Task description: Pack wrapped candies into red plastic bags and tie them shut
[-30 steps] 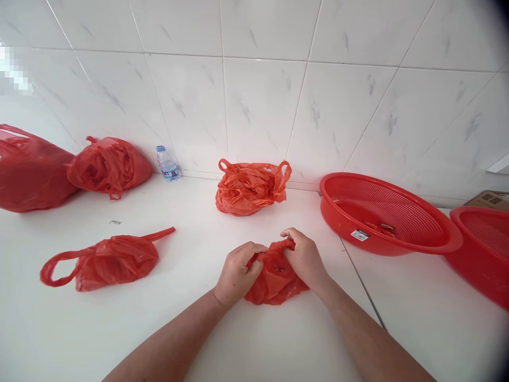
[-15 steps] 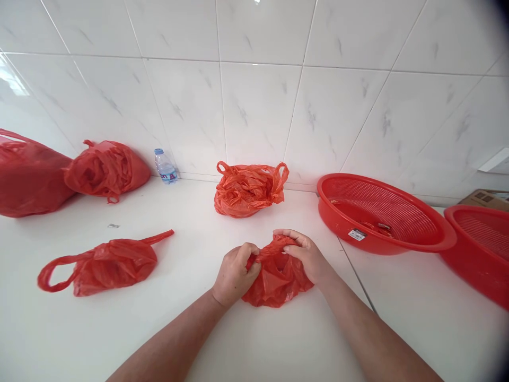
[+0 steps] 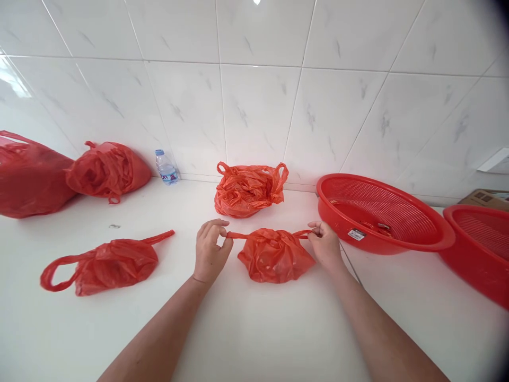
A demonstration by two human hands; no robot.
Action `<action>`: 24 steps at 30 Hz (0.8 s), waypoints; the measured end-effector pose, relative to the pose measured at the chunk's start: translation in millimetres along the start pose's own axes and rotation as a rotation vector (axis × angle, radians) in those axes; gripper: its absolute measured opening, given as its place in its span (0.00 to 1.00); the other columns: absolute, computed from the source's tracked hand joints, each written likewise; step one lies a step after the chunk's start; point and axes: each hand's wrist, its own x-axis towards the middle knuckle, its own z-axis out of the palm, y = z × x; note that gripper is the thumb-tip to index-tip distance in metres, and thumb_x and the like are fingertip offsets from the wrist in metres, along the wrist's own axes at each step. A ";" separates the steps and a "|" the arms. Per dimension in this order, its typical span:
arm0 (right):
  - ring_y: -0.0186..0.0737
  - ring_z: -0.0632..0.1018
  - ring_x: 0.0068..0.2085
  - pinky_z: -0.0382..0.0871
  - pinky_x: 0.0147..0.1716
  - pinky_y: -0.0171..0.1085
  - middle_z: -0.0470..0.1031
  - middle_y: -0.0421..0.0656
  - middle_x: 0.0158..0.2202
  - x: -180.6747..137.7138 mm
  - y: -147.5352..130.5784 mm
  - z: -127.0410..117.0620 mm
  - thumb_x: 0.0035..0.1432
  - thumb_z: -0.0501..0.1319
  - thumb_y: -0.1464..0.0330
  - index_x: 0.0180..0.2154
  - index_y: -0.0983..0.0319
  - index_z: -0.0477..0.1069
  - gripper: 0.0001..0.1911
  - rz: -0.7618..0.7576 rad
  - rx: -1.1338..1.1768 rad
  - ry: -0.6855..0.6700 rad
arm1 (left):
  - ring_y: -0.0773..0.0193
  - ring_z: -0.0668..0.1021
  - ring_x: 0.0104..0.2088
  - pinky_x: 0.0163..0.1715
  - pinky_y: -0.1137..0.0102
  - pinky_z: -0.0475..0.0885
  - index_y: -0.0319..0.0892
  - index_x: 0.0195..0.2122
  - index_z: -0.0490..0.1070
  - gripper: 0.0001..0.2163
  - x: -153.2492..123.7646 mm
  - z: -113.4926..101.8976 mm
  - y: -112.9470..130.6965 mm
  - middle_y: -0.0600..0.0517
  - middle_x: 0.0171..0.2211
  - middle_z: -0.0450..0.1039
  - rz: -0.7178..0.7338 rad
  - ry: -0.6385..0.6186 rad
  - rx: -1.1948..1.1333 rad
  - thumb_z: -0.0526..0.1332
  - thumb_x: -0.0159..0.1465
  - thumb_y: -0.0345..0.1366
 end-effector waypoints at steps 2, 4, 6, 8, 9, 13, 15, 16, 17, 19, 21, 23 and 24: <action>0.38 0.71 0.30 0.63 0.31 0.37 0.68 0.37 0.26 5.7 7.0 -4.4 0.44 0.54 0.70 0.35 0.59 0.68 0.13 0.027 -0.098 0.018 | 0.58 0.74 0.42 0.43 0.60 0.68 0.44 0.26 0.57 0.09 1.3 -0.1 -5.0 0.51 0.38 0.74 -0.031 -0.013 0.013 0.56 0.53 0.23; 0.39 0.72 0.31 0.63 0.31 0.38 0.70 0.39 0.28 9.1 12.4 -6.3 0.43 0.53 0.70 0.35 0.59 0.68 0.13 0.050 -0.151 0.022 | 0.58 0.74 0.41 0.42 0.61 0.68 0.44 0.26 0.57 0.09 1.7 -0.2 -6.8 0.51 0.37 0.74 -0.072 -0.029 0.011 0.56 0.53 0.24; 0.40 0.72 0.31 0.63 0.31 0.39 0.71 0.40 0.29 10.6 16.0 -6.2 0.43 0.53 0.70 0.34 0.58 0.68 0.13 0.058 -0.172 0.022 | 0.59 0.74 0.42 0.42 0.61 0.68 0.44 0.26 0.57 0.08 1.3 -0.5 -6.4 0.52 0.37 0.74 -0.124 -0.034 -0.005 0.56 0.53 0.24; 0.41 0.73 0.32 0.63 0.32 0.40 0.72 0.40 0.30 10.7 18.3 -5.0 0.44 0.53 0.70 0.34 0.58 0.68 0.12 0.056 -0.190 0.017 | 0.59 0.74 0.42 0.41 0.62 0.68 0.44 0.27 0.57 0.08 0.3 -1.0 -4.9 0.52 0.37 0.74 -0.208 -0.034 -0.033 0.55 0.54 0.25; 0.41 0.73 0.32 0.63 0.33 0.40 0.72 0.41 0.31 10.5 19.1 -4.4 0.44 0.53 0.71 0.34 0.58 0.68 0.12 0.052 -0.197 0.014 | 0.60 0.74 0.42 0.40 0.63 0.69 0.44 0.27 0.58 0.08 -0.4 -1.1 -4.1 0.52 0.38 0.74 -0.265 -0.037 -0.055 0.55 0.54 0.25; 0.41 0.73 0.36 0.64 0.37 0.40 0.73 0.41 0.34 7.8 21.1 -2.2 0.46 0.53 0.70 0.35 0.58 0.69 0.12 0.023 -0.214 -0.013 | 0.61 0.75 0.41 0.37 0.65 0.70 0.45 0.29 0.60 0.04 -2.8 -0.3 -1.3 0.52 0.39 0.73 -0.480 -0.072 -0.189 0.54 0.56 0.28; 0.40 0.73 0.38 0.65 0.39 0.40 0.73 0.41 0.37 4.7 21.1 0.4 0.46 0.53 0.71 0.37 0.58 0.70 0.14 -0.026 -0.210 -0.065 | 0.61 0.74 0.44 0.41 0.64 0.70 0.45 0.35 0.63 0.06 -4.2 0.8 0.7 0.52 0.41 0.72 -0.495 -0.093 -0.256 0.53 0.57 0.28; 0.40 0.73 0.39 0.66 0.40 0.40 0.73 0.42 0.39 2.3 20.5 2.8 0.46 0.53 0.72 0.38 0.58 0.70 0.15 -0.066 -0.202 -0.104 | 0.60 0.73 0.46 0.43 0.63 0.69 0.45 0.39 0.64 0.09 -5.3 1.5 2.4 0.51 0.43 0.71 -0.468 -0.123 -0.288 0.53 0.57 0.28; 0.40 0.73 0.40 0.66 0.41 0.40 0.73 0.42 0.40 -0.7 19.6 5.9 0.47 0.53 0.72 0.38 0.59 0.71 0.15 -0.113 -0.191 -0.144 | 0.59 0.72 0.48 0.46 0.62 0.69 0.45 0.44 0.64 0.14 -7.1 2.4 4.8 0.49 0.45 0.69 -0.424 -0.171 -0.321 0.54 0.57 0.29; 0.40 0.73 0.40 0.68 0.41 0.41 0.71 0.43 0.41 -9.0 16.3 14.3 0.48 0.53 0.73 0.38 0.60 0.71 0.15 -0.212 -0.168 -0.242 | 0.57 0.68 0.54 0.50 0.60 0.67 0.45 0.54 0.58 0.23 -12.3 4.8 12.0 0.46 0.53 0.64 -0.311 -0.312 -0.390 0.57 0.57 0.32; 0.41 0.73 0.40 0.69 0.40 0.41 0.71 0.44 0.41 -19.3 11.7 23.9 0.49 0.55 0.71 0.37 0.59 0.72 0.13 -0.315 -0.155 -0.366 | 0.53 0.64 0.58 0.54 0.58 0.63 0.45 0.61 0.50 0.35 -18.9 9.0 21.6 0.43 0.59 0.57 -0.193 -0.456 -0.436 0.63 0.54 0.38; 0.44 0.73 0.41 0.70 0.41 0.42 0.71 0.44 0.41 -29.1 7.0 31.7 0.50 0.56 0.70 0.37 0.58 0.73 0.12 -0.407 -0.152 -0.499 | 0.49 0.61 0.60 0.56 0.57 0.61 0.44 0.62 0.49 0.45 -24.2 14.8 30.6 0.40 0.62 0.53 -0.050 -0.559 -0.412 0.70 0.46 0.44; 0.45 0.73 0.42 0.70 0.41 0.43 0.71 0.44 0.41 -32.9 5.0 34.2 0.50 0.57 0.69 0.37 0.57 0.73 0.11 -0.437 -0.152 -0.555 | 0.48 0.61 0.60 0.57 0.57 0.60 0.45 0.62 0.51 0.45 -25.5 17.7 33.9 0.41 0.62 0.53 0.028 -0.625 -0.364 0.71 0.45 0.46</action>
